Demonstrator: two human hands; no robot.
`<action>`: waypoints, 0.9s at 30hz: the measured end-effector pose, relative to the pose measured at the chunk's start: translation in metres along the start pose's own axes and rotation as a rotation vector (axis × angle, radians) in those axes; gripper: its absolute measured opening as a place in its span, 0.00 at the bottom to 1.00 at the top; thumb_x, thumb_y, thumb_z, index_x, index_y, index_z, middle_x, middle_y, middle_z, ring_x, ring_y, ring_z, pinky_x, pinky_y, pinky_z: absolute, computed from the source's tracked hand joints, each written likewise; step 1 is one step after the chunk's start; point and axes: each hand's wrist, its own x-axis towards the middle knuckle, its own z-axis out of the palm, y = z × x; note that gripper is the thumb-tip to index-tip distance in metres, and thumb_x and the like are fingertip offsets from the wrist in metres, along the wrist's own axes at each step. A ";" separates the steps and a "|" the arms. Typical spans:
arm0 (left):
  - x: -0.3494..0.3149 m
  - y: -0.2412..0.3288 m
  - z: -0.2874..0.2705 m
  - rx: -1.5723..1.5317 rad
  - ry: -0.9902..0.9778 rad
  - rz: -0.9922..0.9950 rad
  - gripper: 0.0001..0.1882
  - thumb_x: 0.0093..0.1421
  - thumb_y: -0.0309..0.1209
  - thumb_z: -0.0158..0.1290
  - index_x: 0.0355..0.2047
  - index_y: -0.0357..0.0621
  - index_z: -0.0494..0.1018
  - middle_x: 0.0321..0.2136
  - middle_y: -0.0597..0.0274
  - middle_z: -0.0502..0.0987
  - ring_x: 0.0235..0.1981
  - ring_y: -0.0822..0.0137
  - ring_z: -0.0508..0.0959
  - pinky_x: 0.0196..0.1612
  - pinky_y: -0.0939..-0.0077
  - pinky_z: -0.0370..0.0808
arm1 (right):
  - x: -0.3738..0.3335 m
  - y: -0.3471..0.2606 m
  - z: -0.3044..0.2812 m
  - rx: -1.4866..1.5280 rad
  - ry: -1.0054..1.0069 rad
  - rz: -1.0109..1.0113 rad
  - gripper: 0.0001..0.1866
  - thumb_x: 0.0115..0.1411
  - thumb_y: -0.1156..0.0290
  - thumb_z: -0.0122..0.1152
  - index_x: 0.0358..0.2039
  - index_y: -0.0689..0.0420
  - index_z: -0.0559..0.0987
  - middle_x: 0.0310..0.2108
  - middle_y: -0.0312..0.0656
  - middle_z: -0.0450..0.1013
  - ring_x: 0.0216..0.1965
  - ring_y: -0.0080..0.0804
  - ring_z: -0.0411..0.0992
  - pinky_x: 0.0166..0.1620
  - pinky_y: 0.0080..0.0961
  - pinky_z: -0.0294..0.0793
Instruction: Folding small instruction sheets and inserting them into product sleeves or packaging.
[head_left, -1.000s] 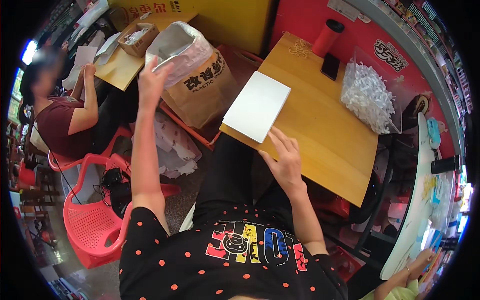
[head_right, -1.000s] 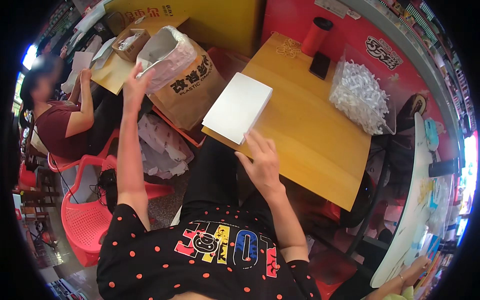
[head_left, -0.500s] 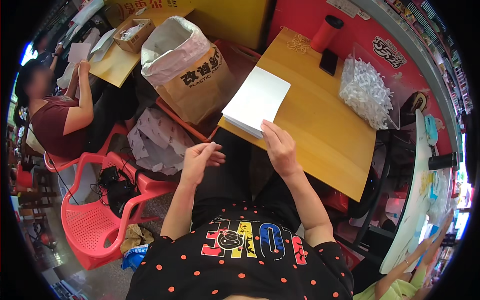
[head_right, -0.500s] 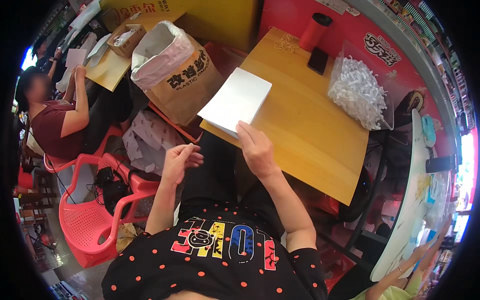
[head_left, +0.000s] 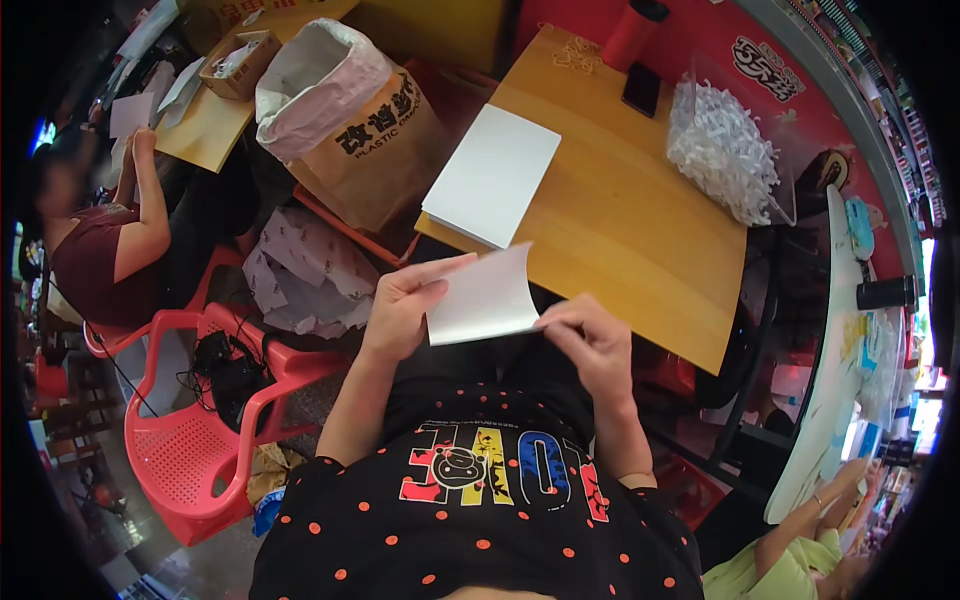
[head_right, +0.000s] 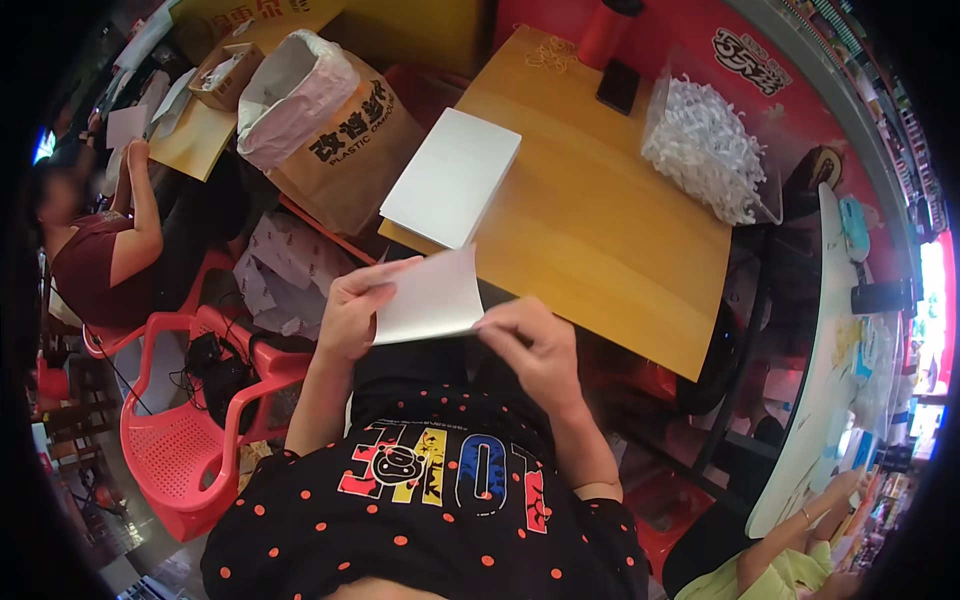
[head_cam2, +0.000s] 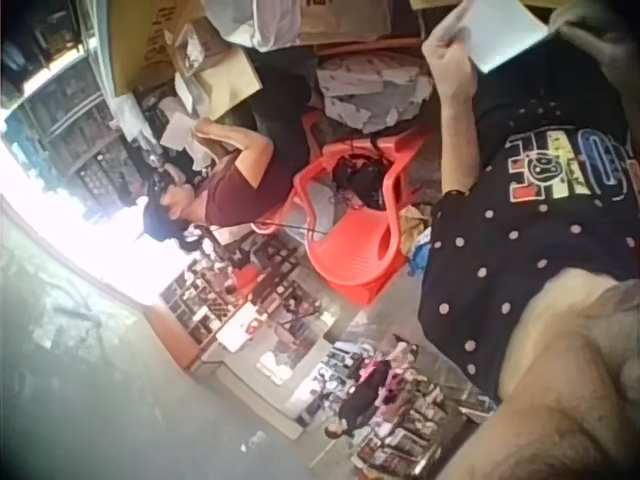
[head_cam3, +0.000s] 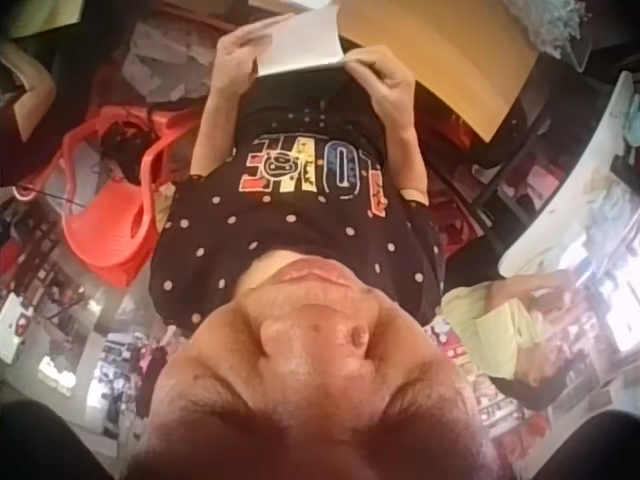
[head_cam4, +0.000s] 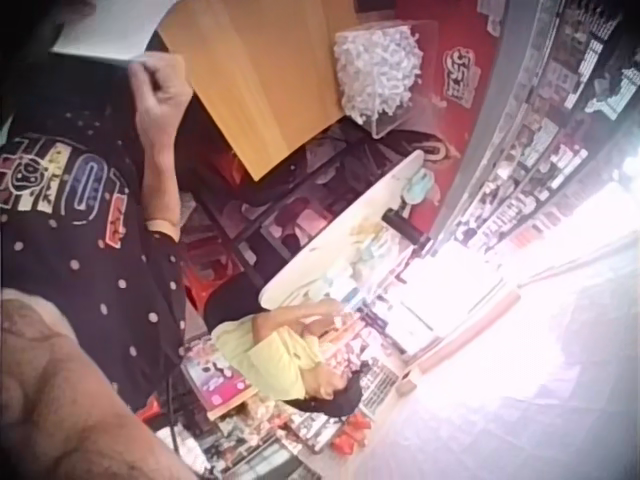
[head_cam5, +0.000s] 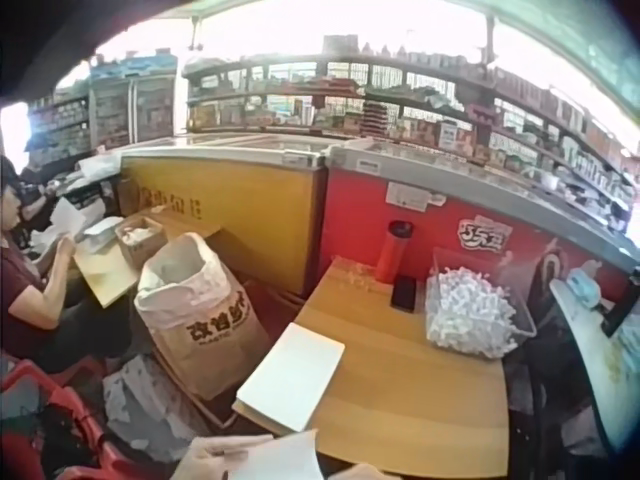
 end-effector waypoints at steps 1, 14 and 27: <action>-0.002 -0.001 0.005 0.203 0.008 0.192 0.19 0.50 0.11 0.41 0.37 0.35 0.79 0.50 0.47 0.73 0.50 0.59 0.75 0.54 0.73 0.69 | 0.003 0.005 -0.001 0.107 0.037 0.038 0.03 0.52 0.80 0.63 0.29 0.62 0.80 0.32 0.40 0.75 0.34 0.24 0.70 0.40 0.18 0.67; -0.010 0.007 0.021 1.146 -0.225 0.795 0.11 0.46 0.12 0.52 0.31 0.33 0.77 0.53 0.43 0.69 0.57 0.47 0.67 0.56 0.65 0.68 | 0.024 0.062 -0.002 0.498 0.073 0.261 0.05 0.55 0.78 0.61 0.32 0.65 0.81 0.36 0.41 0.77 0.35 0.23 0.73 0.42 0.17 0.70; -0.014 0.000 0.007 -0.108 -0.020 -0.280 0.15 0.63 0.26 0.48 0.47 0.27 0.70 0.35 0.51 0.77 0.23 0.67 0.82 0.11 0.89 0.68 | 0.029 0.046 -0.003 0.202 0.140 0.093 0.02 0.51 0.83 0.64 0.27 0.65 0.81 0.29 0.38 0.76 0.28 0.18 0.71 0.31 0.13 0.69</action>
